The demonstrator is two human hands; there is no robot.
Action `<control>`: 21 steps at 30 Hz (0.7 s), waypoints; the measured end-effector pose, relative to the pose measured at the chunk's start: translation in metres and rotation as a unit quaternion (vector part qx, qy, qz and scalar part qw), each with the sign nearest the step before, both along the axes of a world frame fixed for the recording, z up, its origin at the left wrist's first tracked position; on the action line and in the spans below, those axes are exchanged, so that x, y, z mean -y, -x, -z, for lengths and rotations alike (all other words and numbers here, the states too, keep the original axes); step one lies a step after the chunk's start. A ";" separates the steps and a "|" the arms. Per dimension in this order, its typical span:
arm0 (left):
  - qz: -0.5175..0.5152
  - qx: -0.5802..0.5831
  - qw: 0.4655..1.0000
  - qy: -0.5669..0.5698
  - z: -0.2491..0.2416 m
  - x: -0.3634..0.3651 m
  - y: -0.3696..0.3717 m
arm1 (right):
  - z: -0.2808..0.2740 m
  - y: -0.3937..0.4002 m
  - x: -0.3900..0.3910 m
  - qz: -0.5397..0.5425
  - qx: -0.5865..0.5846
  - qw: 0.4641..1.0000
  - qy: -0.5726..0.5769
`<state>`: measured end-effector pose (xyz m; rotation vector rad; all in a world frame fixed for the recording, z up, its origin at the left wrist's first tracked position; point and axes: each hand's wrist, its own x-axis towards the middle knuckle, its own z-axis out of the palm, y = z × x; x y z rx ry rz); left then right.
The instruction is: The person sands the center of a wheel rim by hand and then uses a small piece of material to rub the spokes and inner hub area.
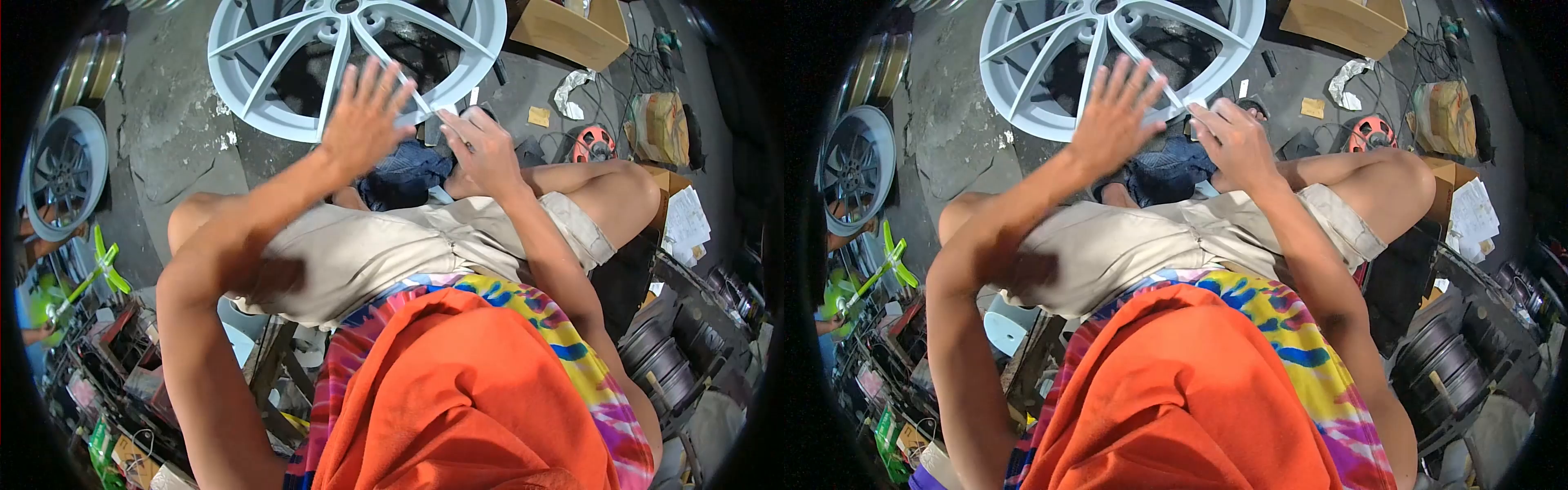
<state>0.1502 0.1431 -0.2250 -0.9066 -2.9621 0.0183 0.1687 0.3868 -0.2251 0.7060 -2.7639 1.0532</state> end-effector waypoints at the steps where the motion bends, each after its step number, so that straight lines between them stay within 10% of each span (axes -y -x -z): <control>1: -0.001 0.000 1.000 0.000 0.004 0.011 0.014 | 0.001 0.002 0.006 -0.021 -0.029 0.999 -0.010; 10: -0.040 -0.051 0.998 0.015 0.001 0.077 0.099 | 0.009 0.030 0.037 -0.054 -0.152 0.979 -0.124; 14: -0.077 0.015 0.988 -0.131 -0.044 0.120 0.136 | 0.007 0.051 0.058 -0.066 -0.181 0.972 -0.132; 16: -0.237 0.201 0.944 -0.108 -0.140 0.120 0.129 | 0.006 0.040 0.047 -0.084 -0.165 0.971 -0.152; 21: -0.275 0.060 0.952 -0.117 -0.150 0.201 0.132 | 0.016 0.045 0.048 -0.073 -0.141 0.979 -0.125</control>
